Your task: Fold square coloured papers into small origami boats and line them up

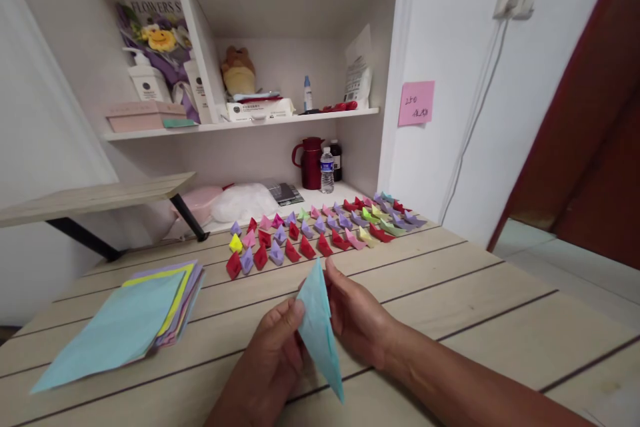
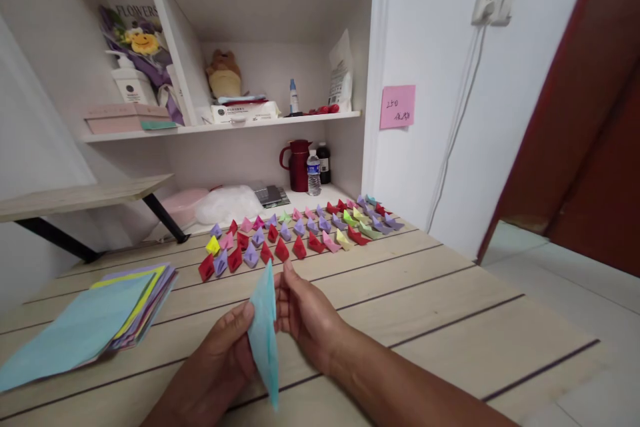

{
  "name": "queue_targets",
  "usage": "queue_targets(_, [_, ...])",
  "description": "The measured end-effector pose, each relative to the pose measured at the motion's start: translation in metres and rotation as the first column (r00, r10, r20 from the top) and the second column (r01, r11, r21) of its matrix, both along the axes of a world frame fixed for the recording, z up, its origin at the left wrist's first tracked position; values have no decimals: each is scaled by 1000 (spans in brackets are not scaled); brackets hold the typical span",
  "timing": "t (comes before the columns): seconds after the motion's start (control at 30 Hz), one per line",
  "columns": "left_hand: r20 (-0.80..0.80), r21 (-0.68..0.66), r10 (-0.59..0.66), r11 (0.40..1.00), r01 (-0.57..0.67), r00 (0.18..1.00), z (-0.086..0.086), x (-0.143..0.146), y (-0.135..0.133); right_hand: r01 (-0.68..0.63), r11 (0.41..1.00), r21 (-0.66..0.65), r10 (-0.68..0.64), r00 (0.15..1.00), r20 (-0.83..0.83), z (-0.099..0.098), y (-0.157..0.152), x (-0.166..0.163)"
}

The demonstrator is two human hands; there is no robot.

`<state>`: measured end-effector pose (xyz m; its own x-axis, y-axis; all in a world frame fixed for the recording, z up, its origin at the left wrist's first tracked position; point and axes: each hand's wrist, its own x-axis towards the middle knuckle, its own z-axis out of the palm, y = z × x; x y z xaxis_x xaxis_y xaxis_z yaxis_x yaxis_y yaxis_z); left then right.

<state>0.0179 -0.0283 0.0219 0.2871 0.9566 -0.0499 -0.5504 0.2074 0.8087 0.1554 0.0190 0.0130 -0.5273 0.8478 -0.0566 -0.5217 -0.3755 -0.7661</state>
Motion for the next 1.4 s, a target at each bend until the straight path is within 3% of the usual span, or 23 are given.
queue_targets(0.23, [111, 5, 71, 997, -72, 991, -2, -4, 6, -65, 951, 302, 75, 997, -24, 8, -2, 2])
queue_targets(0.47, [66, -47, 140, 989, -137, 988, -9, -4, 11, -126, 898, 421, 105, 992, 73, 8, -7, 3])
queue_targets(0.67, [37, -28, 202, 979, -201, 979, -13, -5, 15, -115, 902, 415, 97, 993, 63, 7, -6, 1])
queue_targets(1.0, [-11, 84, 254, 964, -252, 967, -3, 4, 10, -118, 906, 406, 113, 993, 35, 9, -5, 6])
queue_targets(1.4, [-95, 54, 287, 958, -283, 953, -11, 7, 15, -45, 925, 377, 31, 999, 45, 15, -2, 7])
